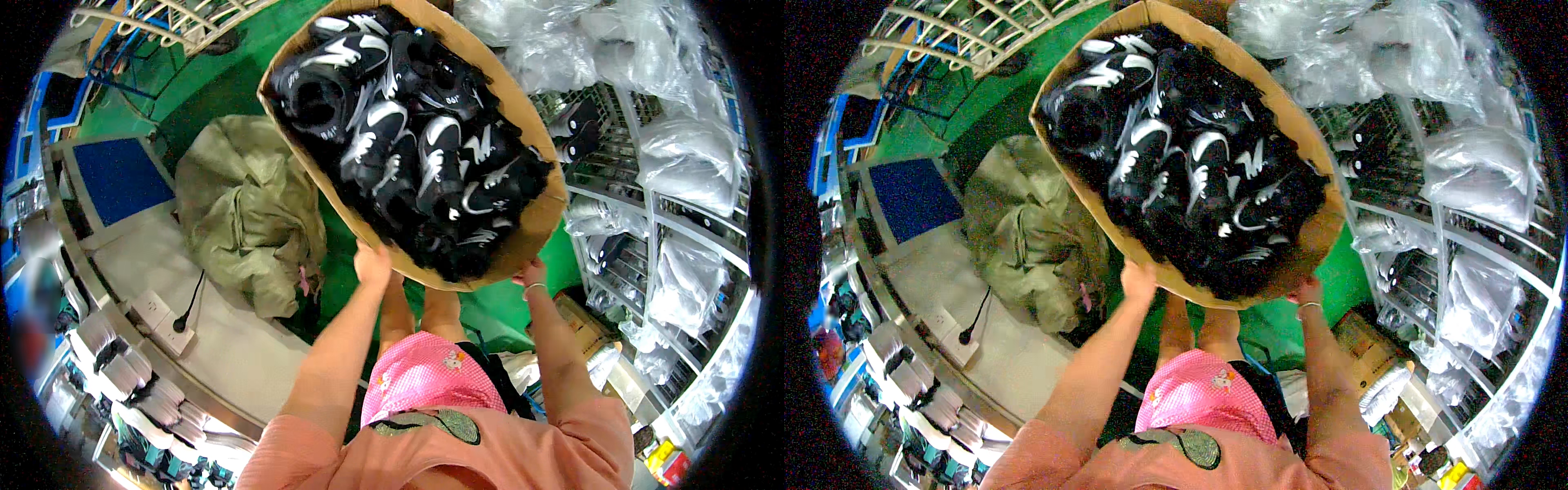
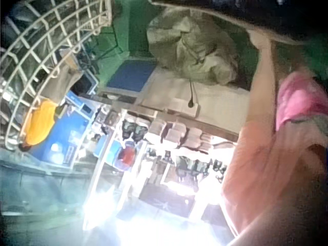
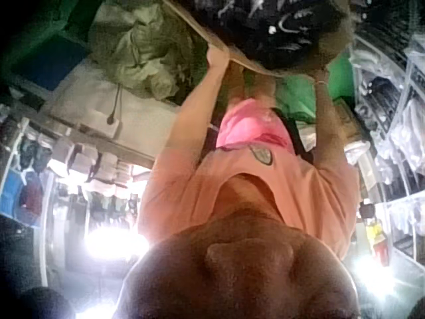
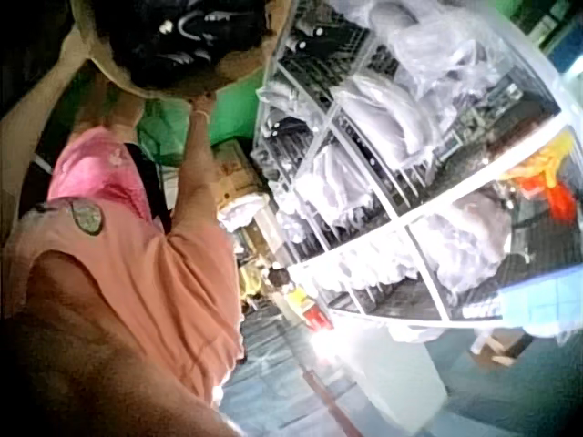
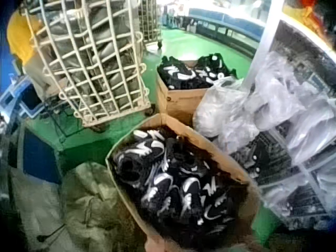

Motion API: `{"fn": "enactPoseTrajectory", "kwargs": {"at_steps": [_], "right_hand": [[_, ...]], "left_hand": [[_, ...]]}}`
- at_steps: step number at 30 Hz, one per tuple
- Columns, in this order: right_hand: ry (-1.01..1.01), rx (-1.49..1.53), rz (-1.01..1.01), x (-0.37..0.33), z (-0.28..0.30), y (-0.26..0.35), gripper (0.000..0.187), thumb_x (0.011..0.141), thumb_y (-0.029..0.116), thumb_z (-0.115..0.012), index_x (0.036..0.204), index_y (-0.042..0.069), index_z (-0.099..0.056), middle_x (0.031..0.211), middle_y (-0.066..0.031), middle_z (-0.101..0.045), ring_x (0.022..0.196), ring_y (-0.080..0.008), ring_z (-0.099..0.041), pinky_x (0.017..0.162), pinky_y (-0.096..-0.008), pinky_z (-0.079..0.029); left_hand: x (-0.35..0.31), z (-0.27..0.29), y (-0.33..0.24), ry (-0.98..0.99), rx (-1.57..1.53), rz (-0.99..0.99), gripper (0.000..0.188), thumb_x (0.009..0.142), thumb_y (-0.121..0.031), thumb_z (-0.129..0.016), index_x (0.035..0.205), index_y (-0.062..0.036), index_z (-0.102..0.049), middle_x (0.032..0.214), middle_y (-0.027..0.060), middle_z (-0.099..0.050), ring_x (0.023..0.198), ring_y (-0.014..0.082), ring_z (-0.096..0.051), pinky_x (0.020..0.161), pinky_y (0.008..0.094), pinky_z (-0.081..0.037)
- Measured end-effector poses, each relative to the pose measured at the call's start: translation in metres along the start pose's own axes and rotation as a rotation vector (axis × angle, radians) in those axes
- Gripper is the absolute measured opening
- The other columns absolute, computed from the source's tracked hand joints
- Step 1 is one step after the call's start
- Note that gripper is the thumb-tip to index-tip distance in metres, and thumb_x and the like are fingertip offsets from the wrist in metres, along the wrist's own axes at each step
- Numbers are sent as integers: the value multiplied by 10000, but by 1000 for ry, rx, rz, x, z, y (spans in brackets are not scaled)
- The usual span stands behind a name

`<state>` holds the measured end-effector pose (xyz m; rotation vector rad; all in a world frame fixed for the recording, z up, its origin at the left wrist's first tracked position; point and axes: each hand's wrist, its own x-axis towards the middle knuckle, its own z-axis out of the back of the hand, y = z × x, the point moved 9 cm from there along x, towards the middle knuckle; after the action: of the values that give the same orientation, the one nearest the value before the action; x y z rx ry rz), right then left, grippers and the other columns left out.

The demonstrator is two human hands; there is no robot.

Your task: The person picks up shoes from a large cardboard box on the floor and places them onto a metal counter next to a green conveyor belt, then moves pairs of shoes from the counter onto the belt.

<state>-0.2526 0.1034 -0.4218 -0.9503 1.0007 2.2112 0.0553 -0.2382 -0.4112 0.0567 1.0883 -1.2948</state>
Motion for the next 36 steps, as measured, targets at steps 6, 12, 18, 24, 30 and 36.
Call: {"fn": "enactPoseTrajectory", "kwargs": {"at_steps": [6,12,18,24,30,36], "right_hand": [[35,-132,27,14,40,-8,296,778,53,-474,1072,72,-440,723,-101,-509,525,-241,-487,341,-385,-406],[-162,-579,499,-9,32,33,363,743,90,-530,1083,28,-418,1095,-158,-468,858,-267,-461,737,-371,-387],[246,-667,1227,-172,-108,88,285,691,80,-586,958,32,-497,1037,-187,-463,946,-345,-437,830,-394,-350],[320,-1133,1043,-138,-211,49,411,720,354,-531,982,37,-517,968,-233,-524,984,-402,-419,833,-441,-353],[225,-1170,1098,-123,-210,46,253,745,307,-512,788,61,-551,733,-177,-584,869,-372,-491,782,-474,-365],[232,-965,1140,-151,-182,66,258,714,285,-562,748,34,-519,833,-185,-546,814,-362,-483,711,-462,-388]], "left_hand": [[-80,-45,55,133,-113,77,350,775,-232,-462,948,69,-416,669,207,-572,548,291,-579,516,378,-471],[-67,18,6,495,-526,115,215,802,-181,-449,676,-22,-519,566,103,-552,433,218,-522,396,325,-420],[18,122,-90,-104,200,-295,280,726,-235,-578,898,-18,-535,766,151,-579,712,275,-572,638,353,-448],[8,35,-70,109,883,-315,835,612,-344,-682,1250,-61,-224,1147,114,-416,1029,241,-442,854,393,-335],[29,35,-82,8,872,-373,578,604,-112,-621,1136,-88,-396,976,89,-514,919,243,-495,766,347,-395],[4,99,-171,-350,891,-836,205,576,-124,-609,777,-111,-569,935,96,-480,964,263,-412,822,379,-318]]}}
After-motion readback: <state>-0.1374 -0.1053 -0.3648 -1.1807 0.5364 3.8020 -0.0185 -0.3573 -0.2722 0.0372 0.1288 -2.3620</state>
